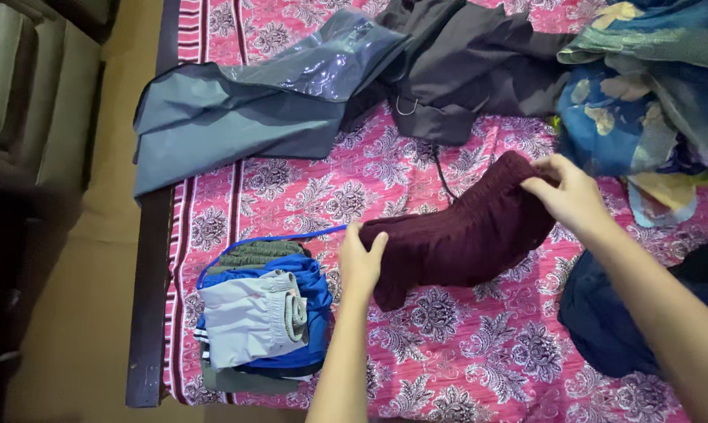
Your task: The person folds several items of clothing including shorts, pants, and a tracksuit on a bed, placing them one by one into a pile.
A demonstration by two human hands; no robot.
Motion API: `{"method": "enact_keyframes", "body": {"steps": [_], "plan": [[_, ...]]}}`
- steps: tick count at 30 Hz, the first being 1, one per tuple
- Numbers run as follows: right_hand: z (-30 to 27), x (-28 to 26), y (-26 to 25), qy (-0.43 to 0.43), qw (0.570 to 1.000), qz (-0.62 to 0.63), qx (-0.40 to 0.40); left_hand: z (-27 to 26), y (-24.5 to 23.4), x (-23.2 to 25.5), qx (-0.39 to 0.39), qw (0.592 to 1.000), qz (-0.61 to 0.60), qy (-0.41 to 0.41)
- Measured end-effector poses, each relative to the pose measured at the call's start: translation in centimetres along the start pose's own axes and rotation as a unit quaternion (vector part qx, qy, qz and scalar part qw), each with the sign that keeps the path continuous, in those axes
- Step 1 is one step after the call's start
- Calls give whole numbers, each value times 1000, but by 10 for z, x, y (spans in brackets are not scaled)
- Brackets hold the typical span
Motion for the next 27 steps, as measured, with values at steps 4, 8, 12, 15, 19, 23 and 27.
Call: {"method": "enact_keyframes", "body": {"steps": [4, 8, 12, 15, 19, 23, 27], "plan": [[-10, 25, 17, 59, 996, 63, 2, -8, -15, -5, 9, 999, 4, -46], [-28, 33, 43, 137, 974, 178, 16, -14, -18, 15, 26, 995, -15, -99], [-73, -8, 74, 189, 966, 175, 1, -21, -13, 50, 56, 991, -71, -98], [-103, -71, 86, 55, 998, 6, -26, -37, 8, 56, -34, 966, -153, -205], [-141, -134, 100, -76, 989, 88, -91, -42, 6, 88, -85, 956, -250, -129], [-163, -136, 116, -126, 952, 208, -186, -28, -13, 95, -101, 968, -222, -55], [-145, -87, 114, -26, 946, 268, -181, -21, -18, 94, -160, 956, -243, -43]]}}
Point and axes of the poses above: each hand's wrist, its own z-axis towards the middle knuckle, its own y-axis out of the palm, x = y × z, the point moved 9 cm from there along z, towards the middle knuckle, and after that the axes turned 8 degrees about x, right-handed, at the moved point
